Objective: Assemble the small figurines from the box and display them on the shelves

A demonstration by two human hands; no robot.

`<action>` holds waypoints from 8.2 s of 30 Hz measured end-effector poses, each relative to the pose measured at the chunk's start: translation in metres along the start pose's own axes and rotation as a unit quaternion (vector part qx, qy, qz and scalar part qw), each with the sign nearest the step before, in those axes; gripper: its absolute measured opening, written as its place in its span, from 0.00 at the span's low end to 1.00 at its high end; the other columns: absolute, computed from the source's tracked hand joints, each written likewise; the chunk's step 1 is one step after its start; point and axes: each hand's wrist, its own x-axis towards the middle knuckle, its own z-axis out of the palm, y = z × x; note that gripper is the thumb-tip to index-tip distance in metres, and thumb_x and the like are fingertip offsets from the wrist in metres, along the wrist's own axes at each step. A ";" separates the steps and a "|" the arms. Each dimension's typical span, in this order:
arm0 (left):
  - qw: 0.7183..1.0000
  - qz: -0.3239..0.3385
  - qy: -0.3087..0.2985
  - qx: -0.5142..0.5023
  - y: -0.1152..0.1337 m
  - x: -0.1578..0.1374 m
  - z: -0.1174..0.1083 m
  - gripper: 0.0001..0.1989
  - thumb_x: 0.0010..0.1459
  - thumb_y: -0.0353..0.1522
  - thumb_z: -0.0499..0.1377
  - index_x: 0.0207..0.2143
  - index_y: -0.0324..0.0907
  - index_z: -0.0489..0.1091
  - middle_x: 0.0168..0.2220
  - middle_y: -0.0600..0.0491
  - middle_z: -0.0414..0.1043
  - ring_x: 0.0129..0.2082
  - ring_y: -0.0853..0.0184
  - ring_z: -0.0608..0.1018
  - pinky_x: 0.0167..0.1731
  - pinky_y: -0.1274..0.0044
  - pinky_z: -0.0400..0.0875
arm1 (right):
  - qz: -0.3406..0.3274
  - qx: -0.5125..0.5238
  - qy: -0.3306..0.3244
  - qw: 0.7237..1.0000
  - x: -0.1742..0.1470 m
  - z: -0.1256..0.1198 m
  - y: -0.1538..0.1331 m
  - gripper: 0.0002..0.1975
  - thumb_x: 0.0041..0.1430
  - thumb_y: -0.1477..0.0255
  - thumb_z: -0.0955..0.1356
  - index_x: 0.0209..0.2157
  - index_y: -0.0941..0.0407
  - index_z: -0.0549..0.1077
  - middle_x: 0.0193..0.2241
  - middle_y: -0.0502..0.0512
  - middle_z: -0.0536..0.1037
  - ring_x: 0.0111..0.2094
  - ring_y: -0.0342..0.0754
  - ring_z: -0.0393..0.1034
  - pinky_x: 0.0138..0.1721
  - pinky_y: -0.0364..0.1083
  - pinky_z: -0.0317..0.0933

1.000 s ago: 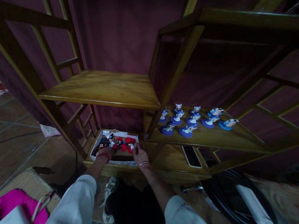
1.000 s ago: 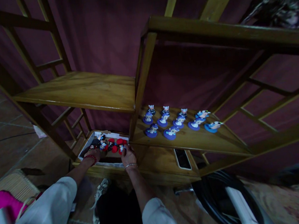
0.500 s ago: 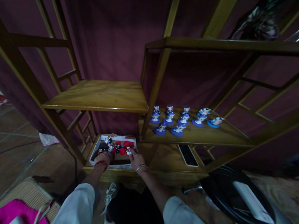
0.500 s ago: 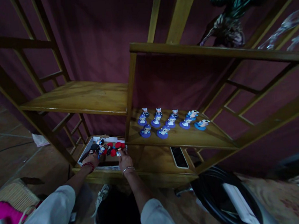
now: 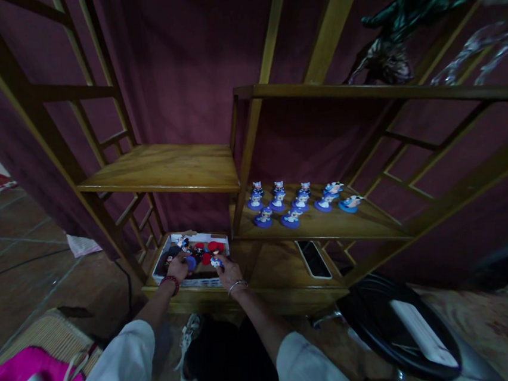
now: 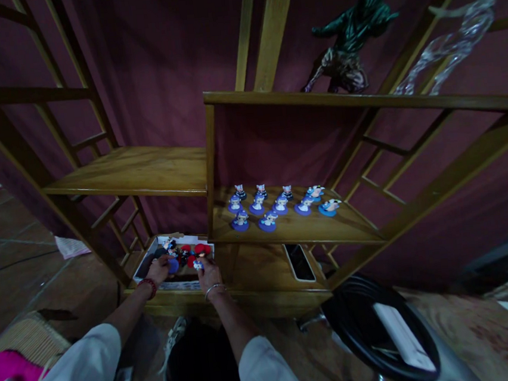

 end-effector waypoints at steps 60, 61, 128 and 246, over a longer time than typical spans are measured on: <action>0.894 -0.015 -0.169 -0.414 0.009 -0.104 0.039 0.15 0.54 0.34 0.55 0.44 0.42 0.66 0.28 0.54 0.70 0.21 0.77 0.70 0.17 0.87 0.62 | 0.029 0.249 0.033 0.967 -0.055 -0.030 -0.026 0.17 0.49 0.74 0.62 0.42 0.53 0.70 0.25 0.47 0.76 0.26 0.42 0.70 0.29 0.39 0.64; 0.889 -0.007 -0.173 -0.425 0.010 -0.105 0.040 0.14 0.54 0.35 0.55 0.43 0.41 0.66 0.27 0.54 0.69 0.20 0.78 0.69 0.17 0.87 0.62 | 0.027 0.246 0.038 0.968 -0.055 -0.031 -0.026 0.16 0.49 0.74 0.62 0.42 0.53 0.70 0.24 0.47 0.76 0.26 0.42 0.71 0.29 0.40 0.64; 0.807 0.016 -0.167 -0.566 0.078 -0.225 0.056 0.04 0.51 0.27 0.56 0.31 0.36 0.70 0.28 0.53 0.71 0.24 0.76 0.71 0.24 0.84 0.69 | -0.088 0.241 0.166 0.952 -0.129 -0.152 -0.073 0.12 0.49 0.74 0.64 0.38 0.53 0.70 0.34 0.52 0.72 0.35 0.45 0.67 0.38 0.43 0.62; 0.801 0.032 -0.187 -0.568 0.072 -0.235 0.061 0.08 0.48 0.33 0.60 0.30 0.35 0.70 0.27 0.54 0.72 0.24 0.76 0.72 0.27 0.83 0.68 | -0.233 0.122 0.065 0.963 -0.129 -0.180 -0.086 0.11 0.50 0.78 0.64 0.37 0.54 0.70 0.35 0.53 0.72 0.37 0.43 0.66 0.40 0.42 0.62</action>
